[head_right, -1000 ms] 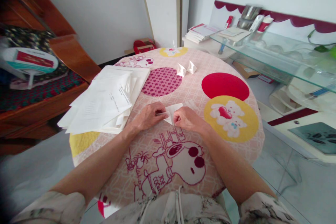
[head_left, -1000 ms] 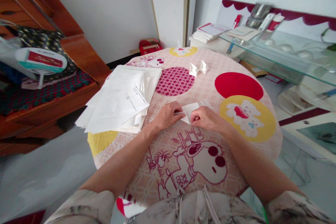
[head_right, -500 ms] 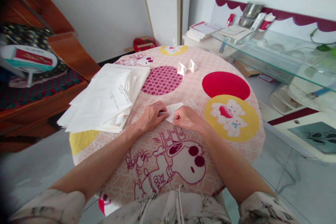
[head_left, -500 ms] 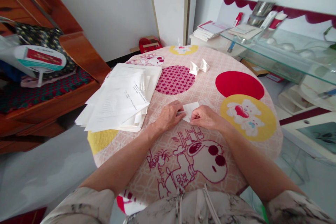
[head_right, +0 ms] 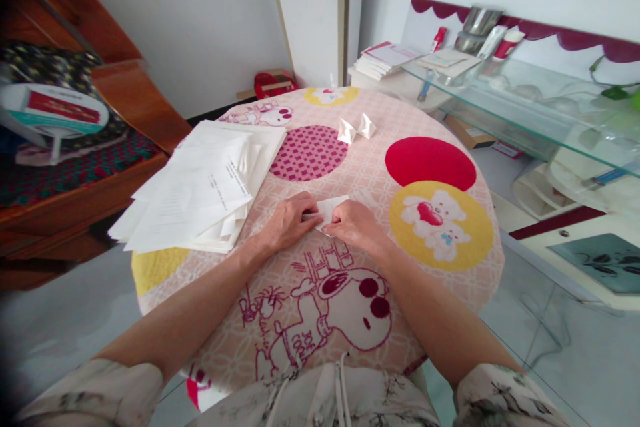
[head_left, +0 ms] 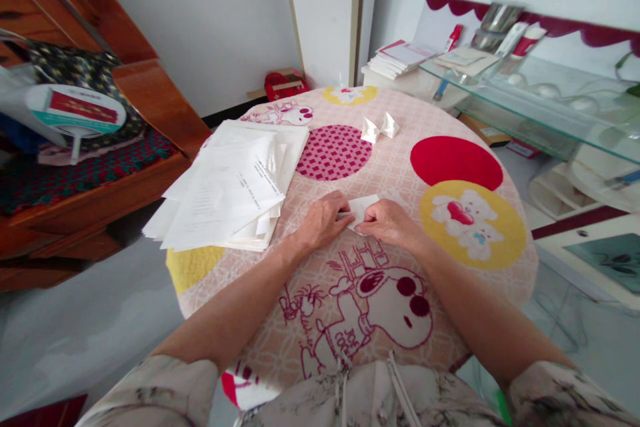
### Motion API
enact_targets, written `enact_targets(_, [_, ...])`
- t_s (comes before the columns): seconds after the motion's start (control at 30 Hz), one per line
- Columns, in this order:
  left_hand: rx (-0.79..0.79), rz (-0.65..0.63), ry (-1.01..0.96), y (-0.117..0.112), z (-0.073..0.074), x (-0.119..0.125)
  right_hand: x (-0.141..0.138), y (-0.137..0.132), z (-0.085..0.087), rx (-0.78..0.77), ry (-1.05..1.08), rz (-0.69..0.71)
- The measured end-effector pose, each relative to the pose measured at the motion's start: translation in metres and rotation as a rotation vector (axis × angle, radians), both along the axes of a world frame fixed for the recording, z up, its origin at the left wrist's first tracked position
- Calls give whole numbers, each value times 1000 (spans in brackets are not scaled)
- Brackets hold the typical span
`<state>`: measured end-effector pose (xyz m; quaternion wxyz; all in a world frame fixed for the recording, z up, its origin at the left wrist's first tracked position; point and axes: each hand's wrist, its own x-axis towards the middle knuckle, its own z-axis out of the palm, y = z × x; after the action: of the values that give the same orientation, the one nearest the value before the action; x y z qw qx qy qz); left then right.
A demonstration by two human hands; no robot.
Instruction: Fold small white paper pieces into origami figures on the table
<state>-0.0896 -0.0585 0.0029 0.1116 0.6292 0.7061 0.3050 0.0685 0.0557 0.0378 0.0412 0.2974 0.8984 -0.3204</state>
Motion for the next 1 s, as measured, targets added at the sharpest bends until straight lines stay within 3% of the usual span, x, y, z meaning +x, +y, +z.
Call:
enact_targets(0.23, [-23,63,-14,2,1,-2,-2,-4,0,104,-15,9])
enact_targets(0.67, [0,101,-22,6,-3,-8,-2,-2,-4,96,3,6])
enact_targets(1.0, [-16,120,-10,6,0,-6,-3,-5,3,86,-16,2])
